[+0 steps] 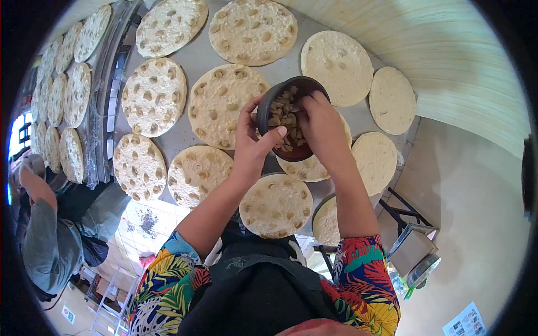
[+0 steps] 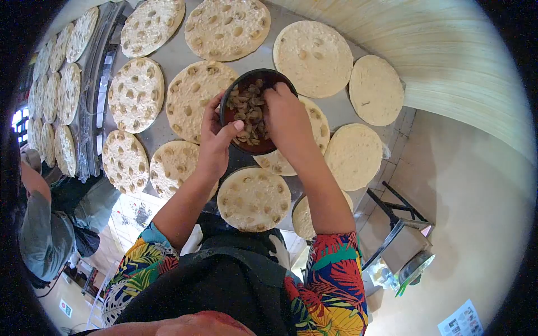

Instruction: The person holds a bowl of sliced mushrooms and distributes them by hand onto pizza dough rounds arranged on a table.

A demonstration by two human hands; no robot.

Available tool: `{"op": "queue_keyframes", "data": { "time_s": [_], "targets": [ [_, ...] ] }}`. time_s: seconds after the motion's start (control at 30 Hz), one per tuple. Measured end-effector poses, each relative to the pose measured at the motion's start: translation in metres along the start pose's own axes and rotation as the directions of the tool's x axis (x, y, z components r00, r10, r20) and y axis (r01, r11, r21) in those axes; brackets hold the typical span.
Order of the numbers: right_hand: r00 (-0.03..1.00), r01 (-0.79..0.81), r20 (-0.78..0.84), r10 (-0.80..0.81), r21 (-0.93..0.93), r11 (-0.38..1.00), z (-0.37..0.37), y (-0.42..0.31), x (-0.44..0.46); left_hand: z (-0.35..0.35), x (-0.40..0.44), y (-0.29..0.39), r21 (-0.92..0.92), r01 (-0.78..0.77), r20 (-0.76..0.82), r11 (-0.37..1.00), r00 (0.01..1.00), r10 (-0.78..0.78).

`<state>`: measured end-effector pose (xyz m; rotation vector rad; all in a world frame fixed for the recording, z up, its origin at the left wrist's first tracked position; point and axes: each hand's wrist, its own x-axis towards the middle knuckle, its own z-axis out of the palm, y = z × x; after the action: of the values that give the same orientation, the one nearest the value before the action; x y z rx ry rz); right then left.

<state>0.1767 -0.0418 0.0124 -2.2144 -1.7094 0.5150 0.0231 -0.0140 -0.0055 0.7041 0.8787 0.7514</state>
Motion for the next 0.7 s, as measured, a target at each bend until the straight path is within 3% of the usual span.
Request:
{"op": "queue_keyframes", "data": {
  "time_s": [0.07,0.1,0.17,0.2,0.27,0.4,0.5,0.57,0.6,0.63,0.67,0.7],
  "targets": [
    [0.997,0.053,-0.068,-0.034,0.304,0.951,-0.003,0.008,0.0,-0.001,0.002,-0.001,0.023,-0.004,-0.029,1.0,1.0,0.004],
    [0.997,0.053,-0.068,-0.034,0.302,0.952,-0.005,0.01,-0.001,-0.001,0.003,-0.001,0.02,-0.004,-0.028,1.0,1.0,0.004],
    [0.99,-0.123,0.03,0.141,0.689,0.714,-0.008,0.014,-0.002,0.0,0.004,0.001,-0.012,0.026,-0.043,1.0,0.999,-0.027],
    [0.989,-0.124,0.028,0.144,0.685,0.718,-0.01,0.016,-0.003,0.001,0.004,0.002,-0.015,0.027,-0.038,1.0,0.999,-0.028],
    [0.961,-0.251,0.193,0.198,0.908,0.335,-0.015,0.019,-0.004,0.002,0.003,0.003,-0.064,0.044,-0.03,0.997,0.999,-0.046],
    [0.949,-0.257,0.198,0.245,0.936,0.242,-0.025,0.029,-0.006,0.003,0.001,0.005,-0.078,0.073,-0.053,0.994,0.996,-0.077],
    [0.923,-0.248,0.151,0.355,0.937,0.244,-0.029,0.052,0.0,-0.001,0.004,0.0,-0.047,0.081,-0.06,0.996,0.995,-0.084],
    [0.902,-0.197,-0.145,0.406,0.699,0.688,-0.019,0.081,0.011,-0.007,0.006,-0.006,-0.043,0.068,-0.056,0.997,0.996,-0.071],
    [0.902,-0.196,-0.146,0.406,0.699,0.688,-0.017,0.089,0.017,-0.006,0.005,-0.004,-0.043,0.068,-0.056,0.997,0.996,-0.07],
    [0.921,-0.141,-0.286,0.265,0.389,0.91,-0.016,0.097,0.024,-0.004,0.004,0.001,-0.055,0.08,-0.057,0.995,0.995,-0.083],
    [0.928,-0.079,-0.363,0.081,0.019,0.997,-0.013,0.103,0.03,-0.003,0.003,0.003,-0.066,0.092,-0.058,0.994,0.994,-0.096],
    [0.928,-0.079,-0.364,0.081,0.022,0.997,-0.008,0.112,0.037,-0.003,0.003,0.004,-0.064,0.092,-0.059,0.994,0.994,-0.095]
  ]
}}
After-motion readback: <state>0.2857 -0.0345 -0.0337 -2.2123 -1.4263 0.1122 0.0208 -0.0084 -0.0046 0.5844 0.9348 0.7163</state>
